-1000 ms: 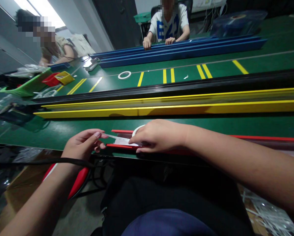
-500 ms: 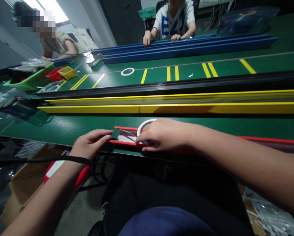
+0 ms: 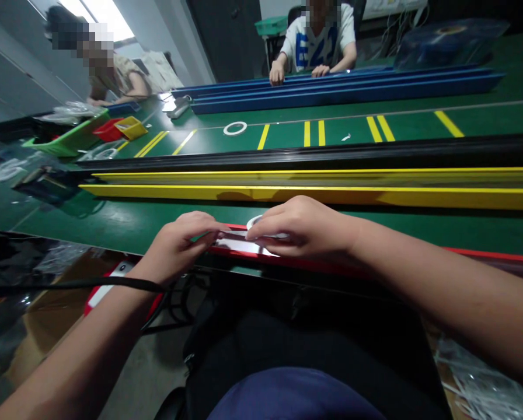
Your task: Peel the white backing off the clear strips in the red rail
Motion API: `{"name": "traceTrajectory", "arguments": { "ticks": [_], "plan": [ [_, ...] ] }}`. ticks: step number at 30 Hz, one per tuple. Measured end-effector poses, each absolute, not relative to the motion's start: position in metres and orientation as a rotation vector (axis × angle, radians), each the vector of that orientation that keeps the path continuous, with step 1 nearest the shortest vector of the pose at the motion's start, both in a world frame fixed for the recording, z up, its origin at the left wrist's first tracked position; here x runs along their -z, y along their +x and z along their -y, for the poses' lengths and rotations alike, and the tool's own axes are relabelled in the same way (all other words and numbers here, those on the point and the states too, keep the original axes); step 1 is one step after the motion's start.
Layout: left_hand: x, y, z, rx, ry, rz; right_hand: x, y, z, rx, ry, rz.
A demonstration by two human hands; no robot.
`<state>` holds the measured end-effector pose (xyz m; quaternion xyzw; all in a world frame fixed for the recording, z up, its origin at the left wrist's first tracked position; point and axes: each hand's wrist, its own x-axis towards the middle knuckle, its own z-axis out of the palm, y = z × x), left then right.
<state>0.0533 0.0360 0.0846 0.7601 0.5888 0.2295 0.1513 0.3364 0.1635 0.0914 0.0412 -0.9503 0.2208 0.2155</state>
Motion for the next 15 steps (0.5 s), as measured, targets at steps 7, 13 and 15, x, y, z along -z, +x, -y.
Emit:
{"name": "traceTrajectory", "arguments": {
  "ticks": [7, 13, 15],
  "plan": [
    [-0.065, 0.025, -0.013, -0.906, 1.482, -2.020, -0.100, 0.335, -0.158, -0.358, 0.072, 2.904],
    [-0.055, 0.013, -0.011, -0.867, 1.411, -2.018, -0.100, 0.333, -0.153, -0.286, 0.058, 3.001],
    [-0.053, 0.009, -0.014, -0.783, 1.422, -1.984, -0.100, 0.332, -0.153, -0.280, 0.076, 3.007]
  ]
}}
